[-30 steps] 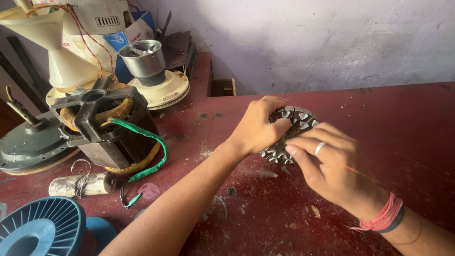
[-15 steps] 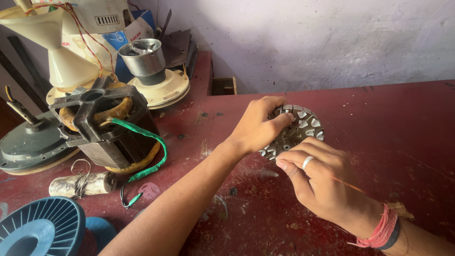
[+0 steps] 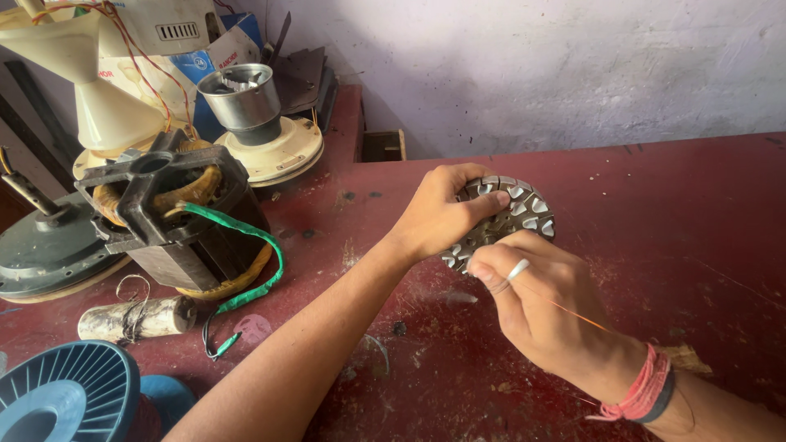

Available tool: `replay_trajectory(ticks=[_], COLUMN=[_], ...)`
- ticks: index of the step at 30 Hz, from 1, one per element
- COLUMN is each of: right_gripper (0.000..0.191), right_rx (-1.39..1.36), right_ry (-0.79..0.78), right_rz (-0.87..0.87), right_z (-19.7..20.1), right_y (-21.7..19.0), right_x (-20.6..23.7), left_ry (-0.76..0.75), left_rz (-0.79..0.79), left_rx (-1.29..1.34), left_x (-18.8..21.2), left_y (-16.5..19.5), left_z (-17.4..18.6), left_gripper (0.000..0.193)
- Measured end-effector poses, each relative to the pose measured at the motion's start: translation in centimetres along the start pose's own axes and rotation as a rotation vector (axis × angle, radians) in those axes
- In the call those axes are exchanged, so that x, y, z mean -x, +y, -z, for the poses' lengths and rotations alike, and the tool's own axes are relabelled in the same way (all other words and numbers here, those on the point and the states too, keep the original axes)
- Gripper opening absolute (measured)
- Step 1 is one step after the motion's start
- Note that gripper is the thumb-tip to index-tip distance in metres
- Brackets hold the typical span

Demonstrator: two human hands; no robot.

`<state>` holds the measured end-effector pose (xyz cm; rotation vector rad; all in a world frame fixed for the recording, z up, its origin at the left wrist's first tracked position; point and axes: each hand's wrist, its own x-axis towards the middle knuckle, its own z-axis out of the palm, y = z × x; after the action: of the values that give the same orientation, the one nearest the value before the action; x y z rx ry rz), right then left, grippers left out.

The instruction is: The person winds copper wire by hand into the slots of a motor armature rotor, rotating the rotor and pressing each wire turn into place around its slots, working around the part throughout the clip.

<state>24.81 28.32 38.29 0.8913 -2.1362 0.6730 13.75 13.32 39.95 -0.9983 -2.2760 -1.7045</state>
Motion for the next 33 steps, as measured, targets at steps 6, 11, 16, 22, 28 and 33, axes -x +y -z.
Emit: replay_trajectory(ticks=[6,11,16,22,28,33], right_gripper=[0.004,0.003,0.004,0.004,0.008,0.006], right_rx=[0.042,-0.006,-0.013,-0.04,-0.026,-0.061], right_ry=[-0.056,-0.059,-0.081,-0.124,-0.109,-0.13], right_rz=[0.146,0.142,0.164,0.152,0.127,0.107], right_z=[-0.4,-0.4,-0.4,-0.9,-1.2,-1.2], right_y=[0.6,0.6,0.7,0.7,0.7,0.6], right_x=[0.0,-0.1,-0.1,0.0,0.1,0.2], left_ry=[-0.001,0.007,0.012,0.009,-0.055,-0.118], left_rz=[-0.016,-0.064,-0.139,-0.135,-0.048,-0.019], left_rx=[-0.011,-0.081,-0.138,-0.166,0.007,0.109], left_x=[0.1,0.1,0.1,0.0,0.0,-0.2], left_y=[0.1,0.4,0.4,0.4,0.1,-0.2], left_z=[0.1,0.0,0.0,0.0,0.2,0.0], left_gripper=[0.031,0.032,0.032,0.032,0.026,0.027])
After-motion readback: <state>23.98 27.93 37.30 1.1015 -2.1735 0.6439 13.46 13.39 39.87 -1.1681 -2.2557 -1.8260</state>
